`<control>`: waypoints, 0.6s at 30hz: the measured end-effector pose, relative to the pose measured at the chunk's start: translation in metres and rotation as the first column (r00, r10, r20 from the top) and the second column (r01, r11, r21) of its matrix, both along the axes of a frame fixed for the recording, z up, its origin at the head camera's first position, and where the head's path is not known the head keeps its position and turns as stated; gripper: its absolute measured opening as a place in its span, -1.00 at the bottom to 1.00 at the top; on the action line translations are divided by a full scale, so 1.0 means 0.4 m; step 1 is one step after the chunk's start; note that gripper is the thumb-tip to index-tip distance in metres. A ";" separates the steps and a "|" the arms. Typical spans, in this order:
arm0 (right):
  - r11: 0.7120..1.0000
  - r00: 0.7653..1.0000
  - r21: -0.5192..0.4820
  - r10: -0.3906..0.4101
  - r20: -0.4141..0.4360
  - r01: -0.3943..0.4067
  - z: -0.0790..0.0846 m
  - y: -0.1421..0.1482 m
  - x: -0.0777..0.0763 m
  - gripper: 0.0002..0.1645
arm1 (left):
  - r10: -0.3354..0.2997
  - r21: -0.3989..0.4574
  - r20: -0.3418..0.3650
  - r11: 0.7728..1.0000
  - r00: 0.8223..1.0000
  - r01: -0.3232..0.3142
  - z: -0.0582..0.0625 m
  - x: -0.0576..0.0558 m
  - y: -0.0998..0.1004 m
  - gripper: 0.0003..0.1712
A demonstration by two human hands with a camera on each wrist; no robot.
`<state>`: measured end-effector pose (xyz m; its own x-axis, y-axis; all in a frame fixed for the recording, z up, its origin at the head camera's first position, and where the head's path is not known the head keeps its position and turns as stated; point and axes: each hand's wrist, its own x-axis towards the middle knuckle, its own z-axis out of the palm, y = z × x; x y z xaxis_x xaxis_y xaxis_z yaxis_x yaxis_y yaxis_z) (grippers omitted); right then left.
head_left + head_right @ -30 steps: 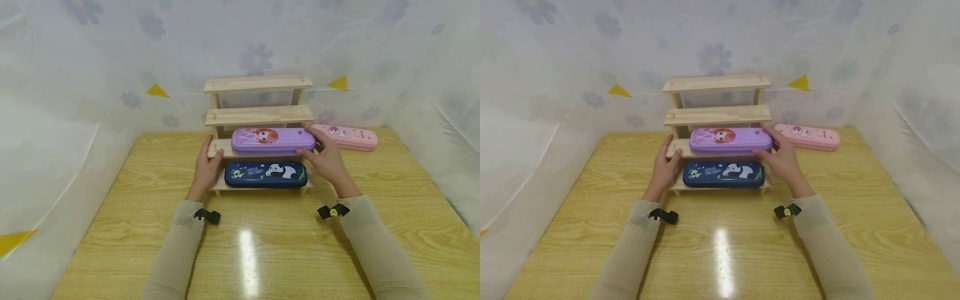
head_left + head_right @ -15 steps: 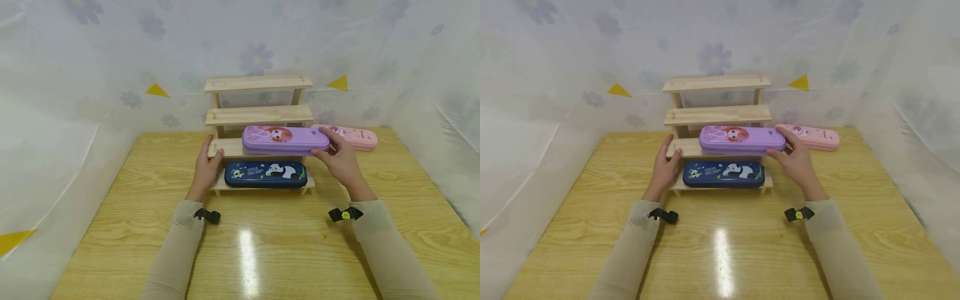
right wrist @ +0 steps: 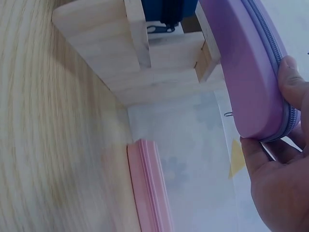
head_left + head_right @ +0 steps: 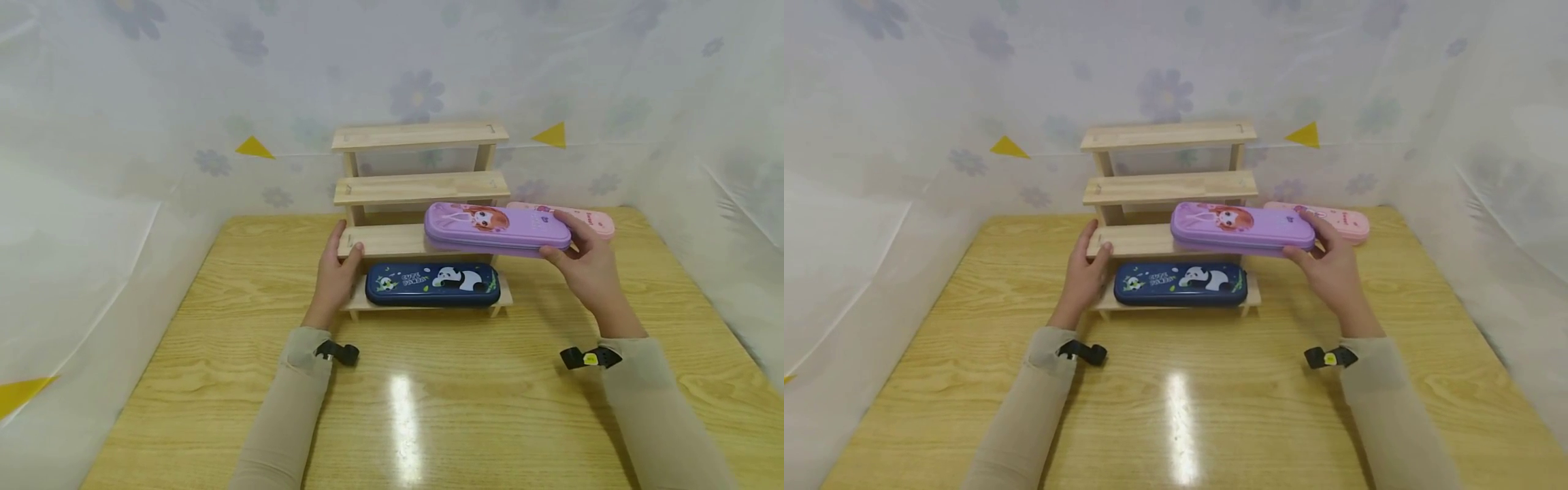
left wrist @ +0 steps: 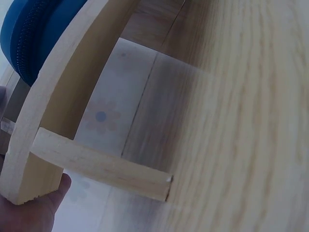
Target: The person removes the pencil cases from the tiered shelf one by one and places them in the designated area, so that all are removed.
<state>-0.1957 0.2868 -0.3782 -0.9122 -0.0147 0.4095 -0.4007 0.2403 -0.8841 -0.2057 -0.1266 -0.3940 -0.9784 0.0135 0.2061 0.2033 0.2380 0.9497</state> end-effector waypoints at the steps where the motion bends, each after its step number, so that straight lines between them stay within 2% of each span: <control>1: 1.000 1.000 -0.020 -0.001 -0.004 0.001 -0.003 0.007 0.002 -0.24 | 0.001 0.001 0.001 1.000 1.000 -0.001 0.001 0.001 0.000 -0.28; 5: 0.994 1.000 -0.106 0.001 -0.004 -0.002 -0.011 0.035 0.015 -0.24 | -0.001 -0.001 0.000 1.000 1.000 0.001 0.001 0.001 0.002 -0.28; 12: 0.982 1.000 -0.188 -0.012 0.014 0.014 -0.015 0.092 0.033 -0.24 | 0.000 0.014 -0.012 1.000 1.000 0.000 -0.079 -0.057 -0.015 -0.26; 18: 0.978 0.999 -0.201 -0.048 0.026 0.052 -0.013 0.139 0.056 -0.23 | 0.013 0.016 -0.035 1.000 0.999 -0.012 -0.086 -0.056 -0.013 -0.25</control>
<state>-0.1733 0.3422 -0.3834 -0.9180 0.1123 0.3804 -0.3738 0.0756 -0.9244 -0.2281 -0.1319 -0.4286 -0.9707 -0.0020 0.2402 0.2335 0.2261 0.9457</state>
